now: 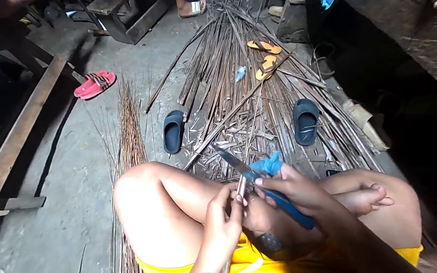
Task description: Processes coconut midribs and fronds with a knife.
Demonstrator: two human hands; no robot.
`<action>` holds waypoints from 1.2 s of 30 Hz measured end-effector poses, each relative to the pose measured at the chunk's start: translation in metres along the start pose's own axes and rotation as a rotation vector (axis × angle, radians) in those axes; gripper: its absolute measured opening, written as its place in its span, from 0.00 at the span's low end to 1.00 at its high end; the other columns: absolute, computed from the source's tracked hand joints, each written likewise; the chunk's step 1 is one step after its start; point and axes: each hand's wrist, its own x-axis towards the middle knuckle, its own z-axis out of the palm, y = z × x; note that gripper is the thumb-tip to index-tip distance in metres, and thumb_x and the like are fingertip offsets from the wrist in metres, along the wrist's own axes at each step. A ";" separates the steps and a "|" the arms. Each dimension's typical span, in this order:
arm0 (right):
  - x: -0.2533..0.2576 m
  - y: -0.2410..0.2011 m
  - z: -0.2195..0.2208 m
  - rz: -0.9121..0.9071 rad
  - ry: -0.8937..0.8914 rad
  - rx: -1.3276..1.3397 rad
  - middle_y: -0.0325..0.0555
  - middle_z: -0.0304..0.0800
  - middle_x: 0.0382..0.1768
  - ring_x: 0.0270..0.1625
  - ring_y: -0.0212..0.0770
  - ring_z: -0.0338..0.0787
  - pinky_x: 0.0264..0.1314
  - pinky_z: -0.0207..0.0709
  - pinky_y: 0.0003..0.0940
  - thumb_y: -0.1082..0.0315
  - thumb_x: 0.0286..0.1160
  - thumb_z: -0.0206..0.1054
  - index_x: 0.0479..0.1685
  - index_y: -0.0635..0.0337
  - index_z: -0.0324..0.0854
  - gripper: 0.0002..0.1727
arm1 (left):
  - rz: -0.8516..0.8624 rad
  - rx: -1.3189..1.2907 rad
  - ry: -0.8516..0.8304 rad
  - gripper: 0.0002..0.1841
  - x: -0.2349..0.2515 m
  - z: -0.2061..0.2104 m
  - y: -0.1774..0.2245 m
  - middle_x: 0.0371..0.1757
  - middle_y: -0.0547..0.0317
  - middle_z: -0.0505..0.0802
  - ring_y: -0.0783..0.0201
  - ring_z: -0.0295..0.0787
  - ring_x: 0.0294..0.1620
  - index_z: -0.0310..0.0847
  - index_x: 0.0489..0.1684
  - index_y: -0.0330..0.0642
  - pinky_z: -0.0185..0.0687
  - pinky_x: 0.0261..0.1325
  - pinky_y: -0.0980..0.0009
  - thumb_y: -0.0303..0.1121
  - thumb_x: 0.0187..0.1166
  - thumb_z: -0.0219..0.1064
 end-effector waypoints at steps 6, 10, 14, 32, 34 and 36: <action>-0.004 0.013 0.001 0.036 -0.218 0.181 0.33 0.87 0.19 0.18 0.25 0.84 0.24 0.79 0.17 0.75 0.76 0.57 0.40 0.53 0.78 0.07 | -0.308 -0.496 -0.129 0.09 0.002 -0.007 0.013 0.25 0.69 0.87 0.83 0.76 0.17 0.74 0.47 0.37 0.73 0.22 0.87 0.22 0.88 0.47; -0.004 0.016 0.000 0.074 -0.318 0.174 0.34 0.89 0.24 0.19 0.25 0.85 0.23 0.81 0.18 0.73 0.81 0.55 0.41 0.53 0.77 0.06 | -0.284 -0.547 -0.118 0.14 0.002 -0.009 0.010 0.25 0.67 0.90 0.81 0.81 0.19 0.80 0.37 0.37 0.78 0.26 0.86 0.20 0.86 0.48; -0.007 0.017 0.000 0.070 -0.226 0.204 0.35 0.89 0.21 0.15 0.23 0.81 0.17 0.73 0.14 0.75 0.80 0.56 0.43 0.54 0.75 0.05 | -0.349 -0.523 -0.275 0.16 -0.003 -0.015 0.010 0.30 0.65 0.92 0.77 0.86 0.22 0.73 0.63 0.36 0.84 0.28 0.82 0.27 0.92 0.39; -0.012 0.036 0.005 0.050 -0.406 0.268 0.36 0.93 0.26 0.18 0.21 0.83 0.18 0.73 0.13 0.71 0.81 0.53 0.38 0.52 0.81 0.11 | -0.289 -0.614 -0.277 0.13 -0.006 -0.015 0.002 0.22 0.68 0.89 0.84 0.77 0.16 0.77 0.35 0.43 0.71 0.20 0.90 0.18 0.84 0.48; -0.012 0.036 0.006 0.045 -0.399 0.267 0.36 0.93 0.26 0.17 0.21 0.83 0.18 0.74 0.13 0.72 0.80 0.53 0.37 0.52 0.81 0.10 | -0.286 -0.599 -0.265 0.13 -0.006 -0.014 0.002 0.22 0.68 0.90 0.83 0.79 0.16 0.77 0.35 0.42 0.72 0.21 0.89 0.18 0.84 0.49; -0.011 0.036 0.007 0.039 -0.413 0.262 0.35 0.92 0.25 0.17 0.21 0.83 0.18 0.74 0.13 0.72 0.79 0.53 0.37 0.51 0.79 0.09 | -0.292 -0.588 -0.240 0.13 -0.007 -0.014 0.003 0.21 0.66 0.90 0.82 0.80 0.15 0.77 0.33 0.42 0.73 0.20 0.88 0.17 0.82 0.49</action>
